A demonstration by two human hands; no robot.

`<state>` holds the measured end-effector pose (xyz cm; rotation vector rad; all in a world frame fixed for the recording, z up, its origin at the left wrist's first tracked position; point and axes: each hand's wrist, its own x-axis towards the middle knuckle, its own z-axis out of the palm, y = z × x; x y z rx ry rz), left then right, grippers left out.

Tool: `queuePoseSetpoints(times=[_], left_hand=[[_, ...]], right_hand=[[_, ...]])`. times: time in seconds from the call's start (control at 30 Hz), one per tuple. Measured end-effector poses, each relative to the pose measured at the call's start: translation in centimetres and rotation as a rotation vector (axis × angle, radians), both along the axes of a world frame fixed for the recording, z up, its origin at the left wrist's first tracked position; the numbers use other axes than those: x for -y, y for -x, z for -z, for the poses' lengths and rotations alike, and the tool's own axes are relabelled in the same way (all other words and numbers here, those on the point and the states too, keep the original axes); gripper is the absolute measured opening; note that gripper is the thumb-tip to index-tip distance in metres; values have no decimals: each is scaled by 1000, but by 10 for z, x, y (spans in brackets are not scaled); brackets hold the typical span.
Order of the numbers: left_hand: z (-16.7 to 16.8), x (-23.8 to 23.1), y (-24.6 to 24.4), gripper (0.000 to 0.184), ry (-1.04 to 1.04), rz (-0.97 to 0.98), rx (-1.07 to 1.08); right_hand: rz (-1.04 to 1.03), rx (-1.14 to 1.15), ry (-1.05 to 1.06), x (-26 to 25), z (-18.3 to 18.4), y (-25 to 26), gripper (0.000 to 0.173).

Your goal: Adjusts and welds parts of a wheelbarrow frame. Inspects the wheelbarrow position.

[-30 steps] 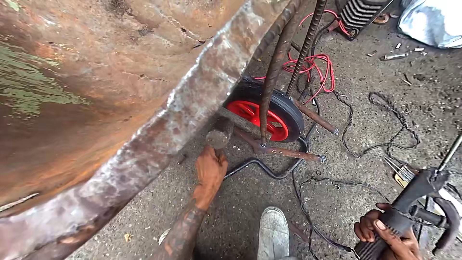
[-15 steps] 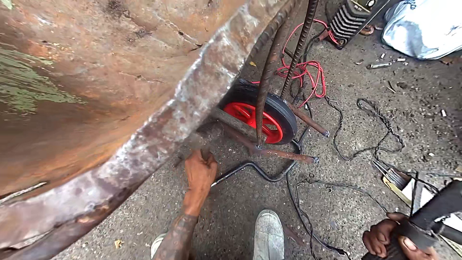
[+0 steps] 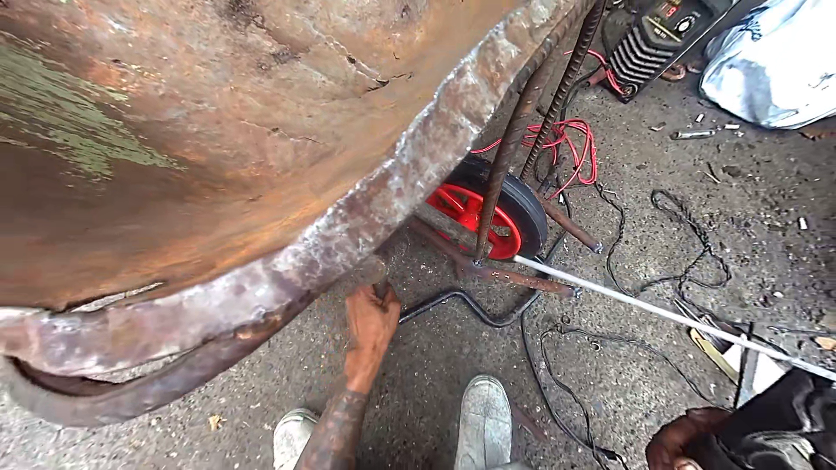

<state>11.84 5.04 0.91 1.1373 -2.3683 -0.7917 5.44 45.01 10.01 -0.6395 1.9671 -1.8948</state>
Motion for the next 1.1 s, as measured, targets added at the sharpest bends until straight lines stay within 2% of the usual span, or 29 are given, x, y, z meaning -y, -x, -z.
queuePoseSetpoints(times=[0.07, 0.17, 0.43, 0.5, 0.6, 0.7, 0.8, 0.97, 1.03, 1.1], left_hand=[[3, -1, 9, 20, -34, 7, 15], [1, -2, 22, 21, -123, -14, 21], [-13, -21, 79, 14, -183, 149, -73], [-8, -29, 75, 15, -175, 156, -136], [1, -32, 42, 19, -95, 119, -160], [-8, -18, 9, 20, -68, 58, -19], [-27, 9, -10, 18, -48, 98, 164], [-48, 22, 10, 18, -84, 179, 435], [-41, 22, 21, 19, -101, 208, 446], [-26, 24, 21, 19, -100, 214, 363]], right_hand=[[-18, -48, -109, 5, -8, -3, 49], [-81, -107, -175, 18, -17, 1, 47], [-162, -145, -164, 49, -14, -9, 39], [-159, -155, -162, 50, -17, -12, 40], [-129, -125, -160, 48, -19, -19, 43], [-137, -114, -140, 51, -11, -13, 44], [-142, -105, -164, 59, -6, -9, 47], [-156, -106, -200, 69, 0, -12, 51], [-172, -118, -202, 71, -2, -13, 53], [-158, -150, -219, 71, -3, -12, 51]])
